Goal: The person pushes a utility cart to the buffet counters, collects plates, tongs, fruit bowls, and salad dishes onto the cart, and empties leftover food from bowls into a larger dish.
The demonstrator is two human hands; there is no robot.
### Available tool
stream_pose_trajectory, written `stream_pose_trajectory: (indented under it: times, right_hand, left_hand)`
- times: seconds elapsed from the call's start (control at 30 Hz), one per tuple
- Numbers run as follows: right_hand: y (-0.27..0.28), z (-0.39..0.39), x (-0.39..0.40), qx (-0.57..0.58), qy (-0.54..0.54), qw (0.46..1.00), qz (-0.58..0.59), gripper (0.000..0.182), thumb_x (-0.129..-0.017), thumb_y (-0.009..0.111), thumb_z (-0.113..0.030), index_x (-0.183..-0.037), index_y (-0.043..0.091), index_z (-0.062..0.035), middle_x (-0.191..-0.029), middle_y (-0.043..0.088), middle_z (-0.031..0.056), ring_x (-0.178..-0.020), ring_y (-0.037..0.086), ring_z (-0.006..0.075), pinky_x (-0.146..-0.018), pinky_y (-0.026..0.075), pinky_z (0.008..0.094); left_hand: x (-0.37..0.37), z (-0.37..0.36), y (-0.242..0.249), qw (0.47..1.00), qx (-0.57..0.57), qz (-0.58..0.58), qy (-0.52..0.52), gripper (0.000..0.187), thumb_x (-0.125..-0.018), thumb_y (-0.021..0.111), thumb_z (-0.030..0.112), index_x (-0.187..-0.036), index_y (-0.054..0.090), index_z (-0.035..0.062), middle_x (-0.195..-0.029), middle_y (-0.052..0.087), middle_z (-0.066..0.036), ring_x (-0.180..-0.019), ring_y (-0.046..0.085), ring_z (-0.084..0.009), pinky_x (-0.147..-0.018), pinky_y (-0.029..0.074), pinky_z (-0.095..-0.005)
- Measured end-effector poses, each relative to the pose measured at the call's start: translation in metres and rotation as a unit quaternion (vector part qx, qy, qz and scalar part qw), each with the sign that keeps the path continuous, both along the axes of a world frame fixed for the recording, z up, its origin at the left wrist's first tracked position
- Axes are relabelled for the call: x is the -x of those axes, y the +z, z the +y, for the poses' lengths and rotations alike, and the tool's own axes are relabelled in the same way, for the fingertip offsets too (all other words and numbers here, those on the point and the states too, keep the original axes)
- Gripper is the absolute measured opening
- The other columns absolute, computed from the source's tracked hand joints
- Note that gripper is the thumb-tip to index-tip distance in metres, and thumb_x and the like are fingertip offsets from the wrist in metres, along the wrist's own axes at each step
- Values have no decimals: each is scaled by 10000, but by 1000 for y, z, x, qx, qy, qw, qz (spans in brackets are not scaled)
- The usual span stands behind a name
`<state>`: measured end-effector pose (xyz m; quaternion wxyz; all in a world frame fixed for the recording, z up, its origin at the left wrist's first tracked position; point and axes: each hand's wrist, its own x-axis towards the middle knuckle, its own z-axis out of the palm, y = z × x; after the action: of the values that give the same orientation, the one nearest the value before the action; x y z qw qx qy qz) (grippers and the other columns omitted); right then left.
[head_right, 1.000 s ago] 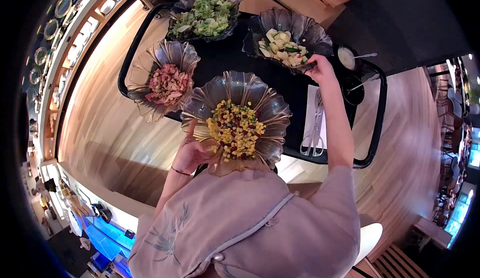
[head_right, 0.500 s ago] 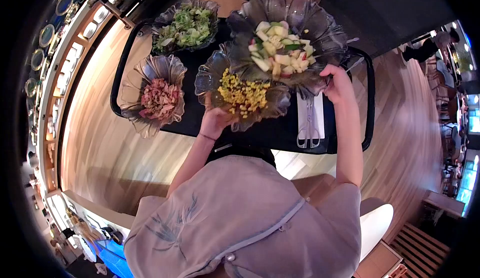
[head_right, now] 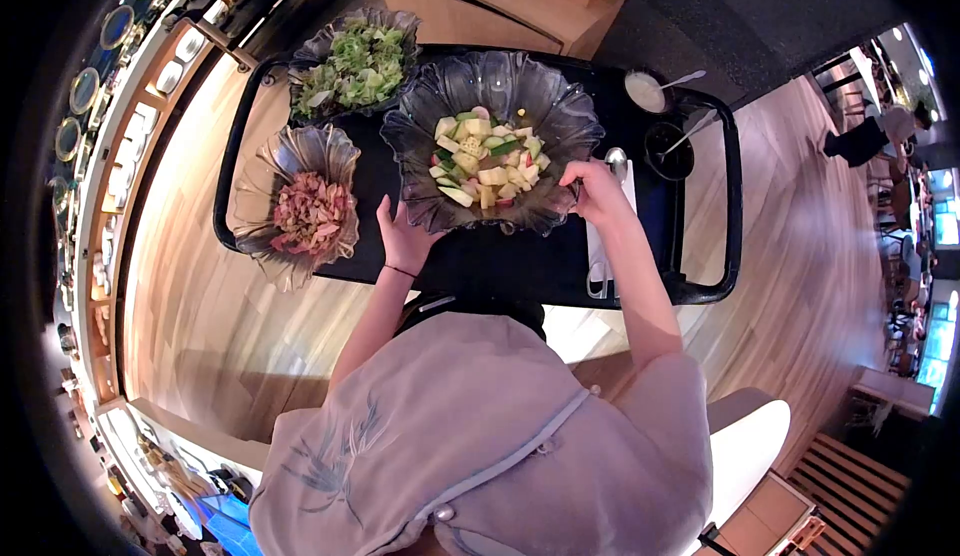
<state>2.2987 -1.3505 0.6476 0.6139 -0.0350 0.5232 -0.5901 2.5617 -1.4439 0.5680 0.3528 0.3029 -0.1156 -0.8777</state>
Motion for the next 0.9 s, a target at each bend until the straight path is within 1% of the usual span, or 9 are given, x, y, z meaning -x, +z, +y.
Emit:
stream_pose_trajectory:
  times: [0.07,0.33,0.47,0.5,0.6,0.73,0.8,0.87,0.9]
  right_hand:
    - [3,-3,2,1,3,1000,15,246,-566,477,50,-800,520,-15,-759,559,66,-636,574,198,-530,493,349]
    - [-28,-5,12,0,8,1000,15,312,-571,481,54,-871,514,-24,-789,549,63,-648,569,199,-543,504,385]
    - [-31,0,10,47,45,997,46,323,-644,518,-4,-965,508,-41,-899,553,90,-763,587,203,-490,515,341]
    - [-25,0,4,30,40,994,97,289,-717,554,-94,-994,501,-33,-859,576,97,-737,606,201,-469,511,292]
    - [14,6,11,-79,58,968,231,337,-776,550,-184,-1061,479,-17,-815,574,102,-615,607,163,-491,499,251]
    - [7,26,28,-11,-114,951,287,300,-782,572,-269,-936,547,-13,-702,598,95,-590,609,157,-542,481,231]
    - [-25,40,35,-2,-157,928,338,346,-759,594,-304,-927,548,-5,-670,592,104,-562,594,168,-536,466,252]
    - [-46,58,30,-134,-142,744,639,363,-732,620,-313,-894,556,5,-706,590,136,-642,594,198,-573,462,292]
    - [-60,69,31,-171,-83,711,677,579,-644,677,-415,-1008,509,3,-907,553,199,-859,550,281,-687,441,377]
  left_hand:
    - [3,-4,-3,1000,7,7,-25,649,-795,319,566,-1309,242,177,-1270,377,-93,-1156,370,-280,-933,301,-444]
    - [27,-18,13,999,29,26,-16,596,-818,309,553,-1267,297,161,-1255,390,-72,-1129,392,-262,-912,330,-423]
    - [38,-15,4,997,79,-21,-1,537,-812,483,311,-1255,249,118,-1209,410,-92,-1105,406,-253,-891,362,-403]
    - [38,-14,3,987,111,-104,44,561,-791,539,204,-1249,230,106,-1193,411,-99,-1097,409,-251,-888,369,-400]
    - [47,-13,8,991,111,-52,56,617,-720,562,34,-1228,218,104,-1170,397,-106,-1079,415,-248,-882,381,-394]
    - [69,-21,-6,993,88,-34,72,596,-707,538,5,-1212,236,97,-1157,391,-96,-1058,429,-251,-882,382,-399]
    - [85,-24,0,990,97,-44,88,602,-698,548,5,-1205,244,113,-1145,401,-94,-1042,440,-253,-866,393,-397]
    - [98,-25,10,992,71,-66,82,606,-703,551,14,-1208,244,145,-1137,405,-90,-1033,446,-252,-832,415,-402]
    - [105,-28,9,991,71,-69,89,604,-705,556,24,-1206,247,158,-1135,407,-88,-1032,446,-248,-812,425,-401]
